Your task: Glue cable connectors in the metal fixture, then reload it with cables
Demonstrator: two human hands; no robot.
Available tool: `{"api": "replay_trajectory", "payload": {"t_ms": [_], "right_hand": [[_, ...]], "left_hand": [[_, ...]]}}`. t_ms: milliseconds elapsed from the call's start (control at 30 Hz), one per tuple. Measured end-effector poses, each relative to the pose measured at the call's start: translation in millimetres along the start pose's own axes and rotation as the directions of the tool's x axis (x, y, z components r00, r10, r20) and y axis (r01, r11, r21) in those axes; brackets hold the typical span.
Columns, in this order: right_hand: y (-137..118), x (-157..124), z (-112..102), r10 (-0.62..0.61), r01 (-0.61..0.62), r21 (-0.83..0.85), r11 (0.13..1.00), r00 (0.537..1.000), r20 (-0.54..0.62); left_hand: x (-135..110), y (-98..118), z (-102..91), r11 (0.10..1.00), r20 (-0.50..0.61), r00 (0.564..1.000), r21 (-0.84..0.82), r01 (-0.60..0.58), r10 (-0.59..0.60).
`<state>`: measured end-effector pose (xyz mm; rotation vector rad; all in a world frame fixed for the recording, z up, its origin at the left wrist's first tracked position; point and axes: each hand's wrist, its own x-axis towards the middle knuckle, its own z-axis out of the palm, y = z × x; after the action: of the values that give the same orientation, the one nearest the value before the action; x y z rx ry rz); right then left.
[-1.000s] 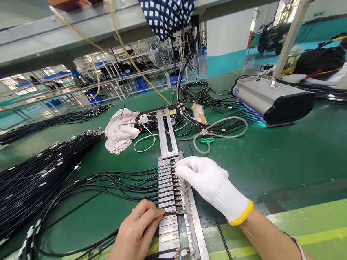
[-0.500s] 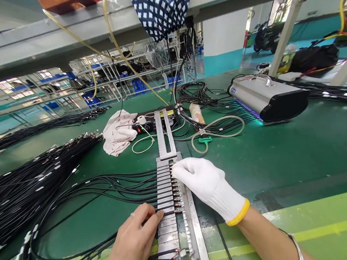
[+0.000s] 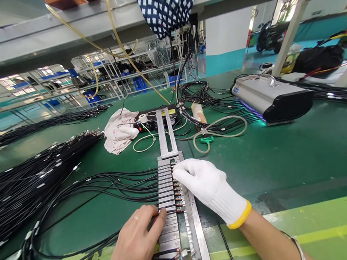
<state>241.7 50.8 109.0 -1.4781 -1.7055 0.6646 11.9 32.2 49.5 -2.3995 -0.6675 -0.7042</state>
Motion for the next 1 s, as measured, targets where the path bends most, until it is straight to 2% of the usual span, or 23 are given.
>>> {"api": "replay_trajectory", "payload": {"t_ms": [133, 200, 267, 333, 433, 533, 633, 767, 933, 1000], "right_hand": [[-2, -1, 1, -0.003, 0.003, -0.013, 1.0, 1.0, 0.01], [-2, -1, 2, -0.009, 0.01, -0.01, 1.0, 1.0, 0.003], [-2, -1, 4, -0.018, 0.018, -0.007, 1.0, 1.0, -0.009], [-1, -1, 5, -0.027, 0.027, -0.015, 1.0, 1.0, -0.007], [0, -1, 7, -0.054, 0.057, -0.06, 0.997, 0.998, 0.039], [5, -2, 11, -0.084, 0.098, -0.151, 0.984, 0.992, 0.094], [12, -4, 17, -0.143, 0.176, -0.292, 0.94, 0.981, 0.131], [14, -5, 25, -0.208, 0.296, -0.438, 0.849, 0.949, 0.237], [13, -4, 30, -0.177, 0.292, -0.496, 0.818, 0.948, 0.266], [15, -5, 31, -0.175, 0.288, -0.501, 0.816, 0.95, 0.26]], "left_hand": [[-2, 0, 5.5, 1.0, -0.022, 1.0, -0.008, 0.004, -0.004], [-4, -2, 9.2, 0.994, 0.033, 0.997, -0.083, 0.072, -0.069], [-5, -4, 10.7, 0.961, 0.135, 0.978, -0.206, 0.185, -0.16], [-4, -6, 9.2, 0.88, 0.248, 0.938, -0.353, 0.319, -0.241], [0, -9, 4.3, 0.703, 0.37, 0.878, -0.534, 0.469, -0.304], [5, -13, 1.8, 0.588, 0.447, 0.837, -0.601, 0.542, -0.315], [9, -16, 2.1, 0.543, 0.482, 0.815, -0.612, 0.575, -0.321], [13, -16, 1.7, 0.562, 0.434, 0.837, -0.621, 0.546, -0.333], [13, -13, 0.6, 0.675, 0.389, 0.879, -0.571, 0.466, -0.278], [10, -12, 0.9, 0.747, 0.373, 0.896, -0.519, 0.417, -0.241]]}}
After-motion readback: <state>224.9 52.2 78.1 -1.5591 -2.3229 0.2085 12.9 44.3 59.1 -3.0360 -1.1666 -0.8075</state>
